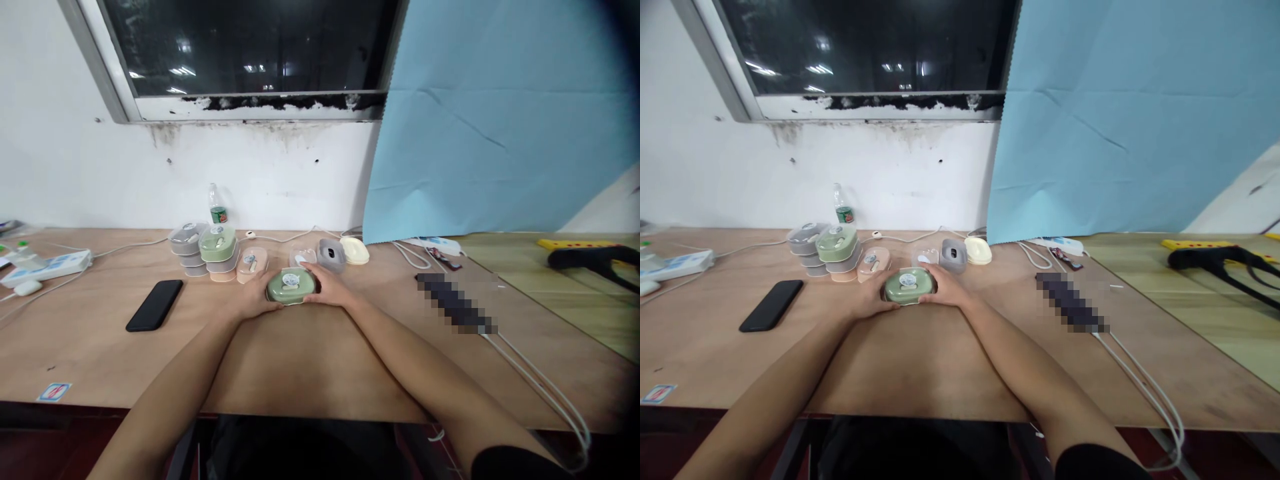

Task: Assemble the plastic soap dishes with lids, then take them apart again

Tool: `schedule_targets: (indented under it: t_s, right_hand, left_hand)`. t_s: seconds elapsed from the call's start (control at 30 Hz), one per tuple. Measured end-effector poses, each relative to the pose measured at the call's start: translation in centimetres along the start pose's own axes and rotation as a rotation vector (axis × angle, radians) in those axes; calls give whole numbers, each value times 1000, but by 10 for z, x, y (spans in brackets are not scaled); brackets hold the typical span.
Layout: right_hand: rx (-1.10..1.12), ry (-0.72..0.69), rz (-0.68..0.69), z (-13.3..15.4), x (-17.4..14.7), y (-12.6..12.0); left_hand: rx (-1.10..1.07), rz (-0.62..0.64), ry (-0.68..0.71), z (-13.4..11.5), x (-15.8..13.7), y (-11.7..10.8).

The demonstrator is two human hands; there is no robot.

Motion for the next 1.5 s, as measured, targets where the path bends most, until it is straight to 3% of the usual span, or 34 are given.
schedule_targets:
  t_s: [0.17, 0.3, 0.43, 0.5, 0.67, 1.23, 1.5]
  right_hand:
    - [26, 83, -49, -6, -3, -3]
    - [59, 124, -62, -11, -5, -1]
    - [88, 127, -48, -15, -6, 4]
    - [92, 129, -49, -17, -6, 5]
    - [85, 148, -6, -16, -6, 8]
    - [40, 159, 9, -16, -5, 8]
    - [-24, 186, -92, -17, -6, 1]
  left_hand:
    - [68, -86, 38, -8, -2, -16]
    - [88, -256, 24, -13, -6, -37]
    - [150, -485, -153, -9, -14, -60]
    - [217, -542, -276, -3, -17, -67]
    - [382, -502, -432, 8, -16, -67]
    - [387, -633, -418, 24, -12, -71]
    - [381, -653, -432, 20, -16, -76]
Point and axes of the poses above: each hand's wrist, its own x-axis towards the middle knuckle, its own y-axis out of the palm, z = x × y, the point moved 8 cm from there along x, towards the middle knuckle, and after that the axes turned 12 degrees about -y, right-handed, at the moved point
